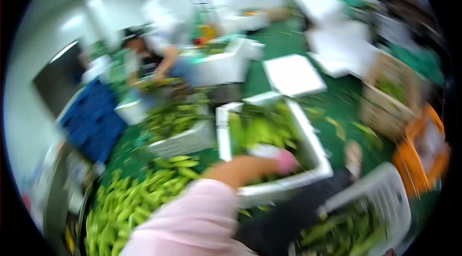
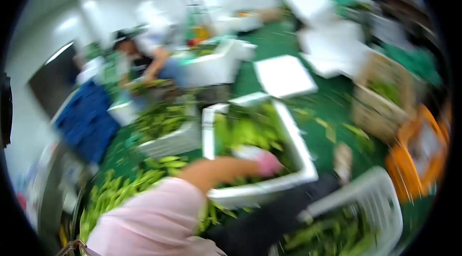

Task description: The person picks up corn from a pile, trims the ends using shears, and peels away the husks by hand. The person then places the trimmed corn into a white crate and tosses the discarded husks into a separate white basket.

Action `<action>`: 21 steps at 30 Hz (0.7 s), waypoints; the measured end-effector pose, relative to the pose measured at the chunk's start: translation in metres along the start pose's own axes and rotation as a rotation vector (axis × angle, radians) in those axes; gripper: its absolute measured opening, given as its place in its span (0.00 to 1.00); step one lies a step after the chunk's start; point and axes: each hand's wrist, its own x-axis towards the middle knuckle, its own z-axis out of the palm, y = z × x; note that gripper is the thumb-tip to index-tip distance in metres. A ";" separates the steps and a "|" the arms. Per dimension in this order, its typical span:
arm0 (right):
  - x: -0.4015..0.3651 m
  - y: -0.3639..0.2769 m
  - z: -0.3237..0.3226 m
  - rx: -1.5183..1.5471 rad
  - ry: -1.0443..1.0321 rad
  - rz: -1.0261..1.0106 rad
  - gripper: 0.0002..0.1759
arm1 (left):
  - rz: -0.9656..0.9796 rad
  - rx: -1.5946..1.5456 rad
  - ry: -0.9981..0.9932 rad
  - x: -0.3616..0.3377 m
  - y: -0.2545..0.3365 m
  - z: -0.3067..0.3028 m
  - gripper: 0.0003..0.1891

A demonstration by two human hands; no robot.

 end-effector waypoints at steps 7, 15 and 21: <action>-0.038 0.018 -0.011 0.192 -0.131 -0.022 0.23 | -0.459 -0.453 0.916 -0.147 -0.138 -0.126 0.18; -0.047 0.012 -0.013 0.258 -0.151 0.009 0.21 | 0.001 -0.303 1.014 -0.041 0.032 -0.464 0.18; -0.021 0.010 -0.032 0.239 -0.098 -0.108 0.19 | 0.028 -0.601 1.143 0.097 0.146 -0.609 0.32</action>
